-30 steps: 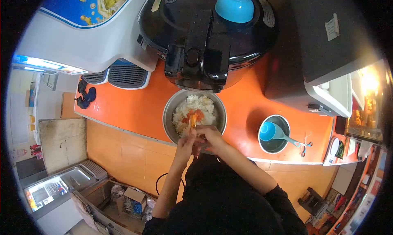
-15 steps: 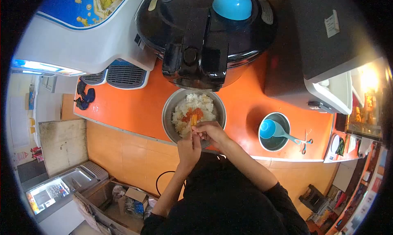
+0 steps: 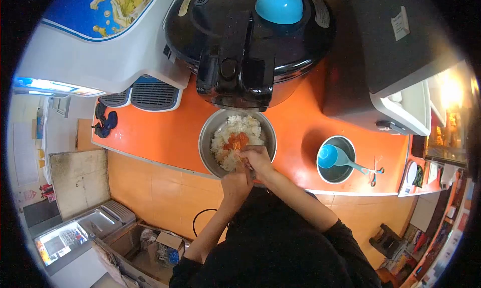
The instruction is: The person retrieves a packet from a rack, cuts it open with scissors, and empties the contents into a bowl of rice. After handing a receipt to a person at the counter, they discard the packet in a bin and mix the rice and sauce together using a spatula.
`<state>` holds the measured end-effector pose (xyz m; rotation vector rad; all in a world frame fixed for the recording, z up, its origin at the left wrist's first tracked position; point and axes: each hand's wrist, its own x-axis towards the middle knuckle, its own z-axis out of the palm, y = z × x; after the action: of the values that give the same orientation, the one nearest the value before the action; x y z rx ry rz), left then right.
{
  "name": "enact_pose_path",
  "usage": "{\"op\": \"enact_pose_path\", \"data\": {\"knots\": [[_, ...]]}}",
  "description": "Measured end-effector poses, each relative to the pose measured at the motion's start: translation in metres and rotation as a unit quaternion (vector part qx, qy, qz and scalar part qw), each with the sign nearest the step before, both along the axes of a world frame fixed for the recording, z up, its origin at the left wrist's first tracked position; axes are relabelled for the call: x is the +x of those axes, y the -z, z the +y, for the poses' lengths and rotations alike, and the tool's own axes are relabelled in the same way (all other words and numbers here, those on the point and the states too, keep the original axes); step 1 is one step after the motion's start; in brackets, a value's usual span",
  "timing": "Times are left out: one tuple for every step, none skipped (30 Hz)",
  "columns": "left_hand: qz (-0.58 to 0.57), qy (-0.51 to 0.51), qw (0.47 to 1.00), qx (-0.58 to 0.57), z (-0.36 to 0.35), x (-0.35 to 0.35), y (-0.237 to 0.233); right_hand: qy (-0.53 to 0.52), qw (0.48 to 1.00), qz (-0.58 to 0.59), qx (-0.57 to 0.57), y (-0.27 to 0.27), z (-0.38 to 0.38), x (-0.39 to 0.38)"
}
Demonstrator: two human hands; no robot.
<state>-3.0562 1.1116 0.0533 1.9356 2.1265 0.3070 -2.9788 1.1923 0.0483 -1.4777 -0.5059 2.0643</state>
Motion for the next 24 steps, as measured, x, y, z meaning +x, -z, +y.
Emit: {"op": "enact_pose_path", "data": {"knots": [[-0.013,0.006,1.0,-0.002,-0.001,0.0,0.002,0.007,1.0,-0.008,0.009,0.001,-0.001,-0.001],[-0.025,0.011,1.0,-0.003,-0.001,-0.001,0.006,0.014,1.0,-0.016,0.019,0.004,-0.001,-0.001],[-0.038,0.017,0.999,-0.004,-0.002,-0.001,0.008,0.005,0.999,-0.03,0.027,0.008,-0.002,-0.001],[-0.028,0.02,0.999,-0.014,-0.002,-0.001,0.009,-0.003,0.998,-0.045,0.034,0.011,-0.002,-0.002],[-0.019,0.022,0.999,-0.024,-0.002,0.0,0.01,-0.012,0.997,-0.06,0.041,0.013,-0.003,-0.002],[-0.01,0.025,0.999,-0.034,-0.003,0.001,0.011,-0.004,0.996,-0.067,0.052,0.016,-0.004,-0.002],[-0.014,0.029,0.999,-0.026,-0.004,0.001,0.015,0.004,0.995,-0.075,0.063,0.015,-0.005,-0.003],[-0.018,0.032,0.999,-0.017,-0.006,0.001,0.018,0.011,0.994,-0.082,0.074,0.014,-0.006,-0.003],[-0.022,0.035,0.999,-0.008,-0.007,0.001,0.021,0.0,0.99,-0.105,0.09,0.018,-0.007,-0.003],[-0.03,0.024,0.999,-0.014,-0.006,0.002,0.019,-0.01,0.986,-0.127,0.108,0.021,-0.007,-0.004],[-0.037,0.012,0.999,-0.021,-0.005,0.004,0.016,-0.021,0.981,-0.149,0.125,0.024,-0.007,-0.004],[-0.044,0.001,0.999,-0.028,-0.005,0.005,0.014,-0.034,0.978,-0.161,0.128,0.027,-0.009,-0.003],[-0.06,-0.003,0.998,-0.021,-0.007,0.004,0.013,-0.046,0.975,-0.174,0.131,0.023,-0.009,-0.002],[-0.076,-0.007,0.997,-0.014,-0.008,0.002,0.013,-0.059,0.972,-0.186,0.134,0.02,-0.008,-0.001],[-0.091,-0.012,0.996,-0.008,-0.01,0.0,0.012,-0.08,0.968,-0.181,0.154,0.023,-0.007,0.001],[-0.123,-0.014,0.991,0.043,-0.01,-0.005,0.015,-0.101,0.964,-0.176,0.175,0.032,-0.006,0.004],[-0.155,-0.017,0.983,0.094,-0.009,-0.014,0.021,-0.121,0.958,-0.17,0.195,0.033,-0.005,0.006],[-0.187,-0.019,0.972,0.143,-0.008,-0.023,0.026,-0.145,0.966,-0.132,0.168,0.033,-0.006,0.013],[-0.23,-0.031,0.966,0.113,-0.008,-0.035,0.027,-0.168,0.971,-0.094,0.141,0.023,-0.006,0.022],[-0.273,-0.043,0.958,0.081,-0.009,-0.05,0.028,-0.189,0.974,-0.056,0.113,0.011,-0.007,0.031],[-0.332,-0.072,0.941,0.003,-0.007,-0.063,0.029,-0.194,0.969,-0.065,0.14,-0.003,-0.011,0.04],[-0.379,-0.108,0.916,-0.074,-0.004,-0.076,0.029,-0.199,0.963,-0.075,0.167,-0.019,-0.016,0.048],[-0.432,-0.159,0.865,-0.197,0.007,-0.088,0.026,-0.204,0.956,-0.084,0.193,-0.03,-0.022,0.057],[-0.474,-0.206,0.796,-0.315,0.016,-0.092,0.025,-0.196,0.953,-0.094,0.211,-0.035,-0.029,0.069]]}}
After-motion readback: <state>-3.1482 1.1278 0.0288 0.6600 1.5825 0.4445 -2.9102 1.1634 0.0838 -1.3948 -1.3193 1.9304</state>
